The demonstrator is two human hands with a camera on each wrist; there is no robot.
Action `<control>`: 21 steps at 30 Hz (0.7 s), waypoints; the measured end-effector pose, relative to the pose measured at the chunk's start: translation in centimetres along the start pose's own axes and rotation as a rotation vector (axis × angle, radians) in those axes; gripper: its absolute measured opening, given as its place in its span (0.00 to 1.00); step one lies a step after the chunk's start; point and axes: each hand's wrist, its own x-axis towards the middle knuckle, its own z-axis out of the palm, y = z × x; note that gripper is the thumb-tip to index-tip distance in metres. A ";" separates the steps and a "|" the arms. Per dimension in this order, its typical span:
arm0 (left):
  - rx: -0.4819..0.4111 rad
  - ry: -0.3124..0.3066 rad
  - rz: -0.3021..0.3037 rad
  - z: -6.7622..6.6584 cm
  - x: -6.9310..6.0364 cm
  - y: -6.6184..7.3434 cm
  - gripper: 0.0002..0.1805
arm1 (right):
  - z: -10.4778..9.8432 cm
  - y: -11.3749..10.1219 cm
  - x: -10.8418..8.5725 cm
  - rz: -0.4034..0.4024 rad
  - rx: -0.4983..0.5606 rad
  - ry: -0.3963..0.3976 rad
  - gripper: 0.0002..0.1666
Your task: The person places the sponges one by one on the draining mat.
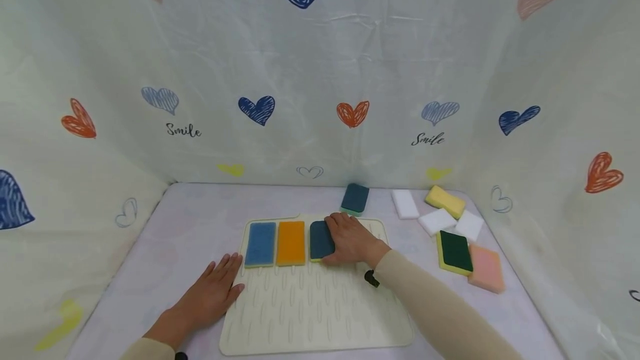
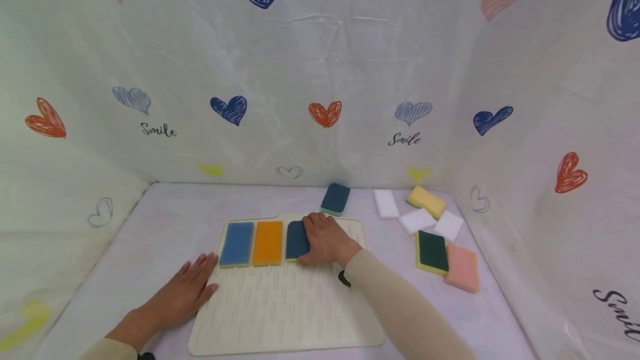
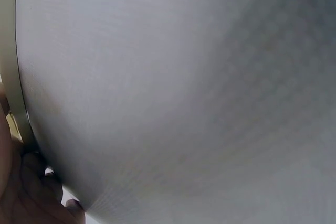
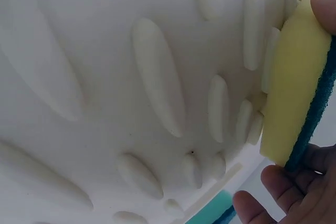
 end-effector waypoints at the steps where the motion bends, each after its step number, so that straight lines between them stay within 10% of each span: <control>1: -0.004 0.000 0.001 0.0 0.0 0.1 0.38 | 0.0 0.0 0.0 0.003 0.002 -0.009 0.62; 21: -0.009 0.003 0.011 0.3 0.3 -0.5 0.38 | -0.1 0.2 0.4 -0.004 0.050 -0.039 0.62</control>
